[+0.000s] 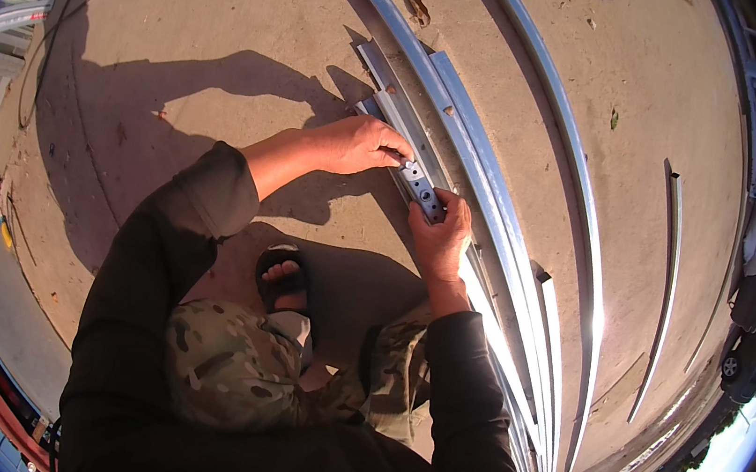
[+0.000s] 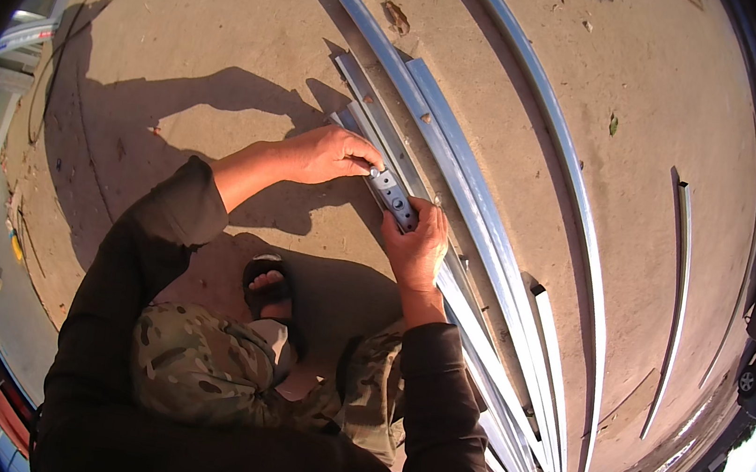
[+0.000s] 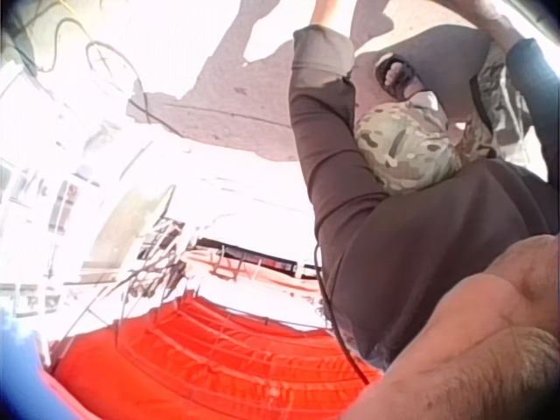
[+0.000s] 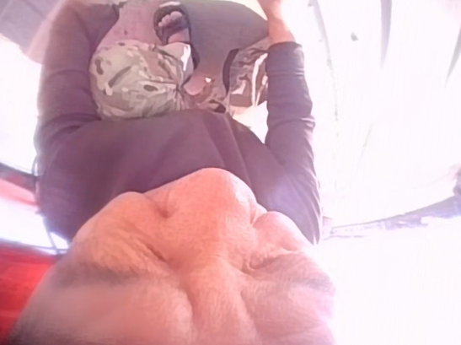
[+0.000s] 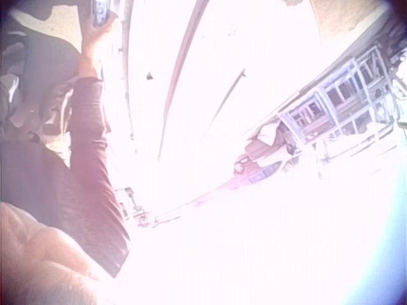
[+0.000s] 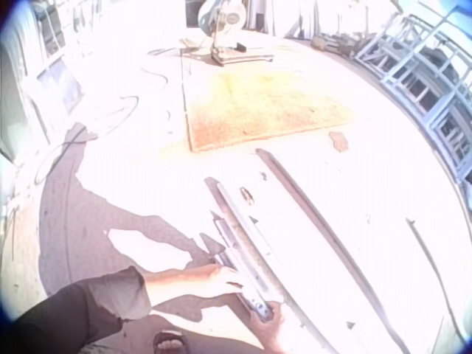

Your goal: The person assembles metal frame components by hand, inserting a roller mechanism into a metal profile and securing it with a screw. The person then moves to a red workbench and continues assembling small metal parts.

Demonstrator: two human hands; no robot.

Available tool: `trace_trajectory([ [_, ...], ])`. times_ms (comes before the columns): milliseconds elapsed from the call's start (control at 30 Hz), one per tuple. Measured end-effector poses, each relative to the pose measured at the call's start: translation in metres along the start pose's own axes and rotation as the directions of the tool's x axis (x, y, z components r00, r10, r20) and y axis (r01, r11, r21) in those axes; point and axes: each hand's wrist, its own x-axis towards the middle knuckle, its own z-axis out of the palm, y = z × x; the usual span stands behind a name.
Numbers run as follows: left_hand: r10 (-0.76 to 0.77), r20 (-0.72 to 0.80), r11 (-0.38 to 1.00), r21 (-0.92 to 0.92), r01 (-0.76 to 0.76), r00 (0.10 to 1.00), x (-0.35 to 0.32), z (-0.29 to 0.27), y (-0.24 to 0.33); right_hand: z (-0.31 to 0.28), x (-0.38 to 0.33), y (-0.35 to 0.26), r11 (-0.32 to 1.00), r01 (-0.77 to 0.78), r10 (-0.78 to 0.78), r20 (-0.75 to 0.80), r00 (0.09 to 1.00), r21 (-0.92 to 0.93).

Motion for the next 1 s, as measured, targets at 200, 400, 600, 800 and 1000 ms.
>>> trace_trajectory([
  [200, 0.021, -0.002, 0.999, 0.037, -0.021, 1.000, 0.0000, -0.0007, -0.0007, 0.0005, -0.0005, -0.0009, 1.000, -0.009, 0.009, -0.001, 1.000, -0.005],
  [400, 0.016, 0.003, 1.000, -0.017, -0.016, 1.000, -0.0002, -0.0002, -0.0011, 0.0021, -0.0010, 0.0015, 0.999, 0.014, -0.014, -0.011, 1.000, -0.041],
  [600, 0.017, 0.010, 1.000, -0.019, -0.017, 1.000, -0.0010, -0.0011, 0.0005, 0.0032, -0.0004, 0.0012, 0.999, 0.040, -0.040, -0.019, 0.999, -0.020],
  [800, 0.024, 0.030, 0.999, -0.041, -0.023, 0.999, -0.0021, -0.0022, 0.0003, 0.0033, -0.0008, 0.0022, 1.000, 0.024, -0.024, -0.016, 1.000, 0.016],
  [1000, 0.024, 0.045, 0.999, -0.034, -0.022, 0.999, -0.0023, -0.0028, -0.0037, 0.0023, -0.0013, 0.0038, 0.999, 0.038, -0.038, 0.000, 0.999, 0.006],
])
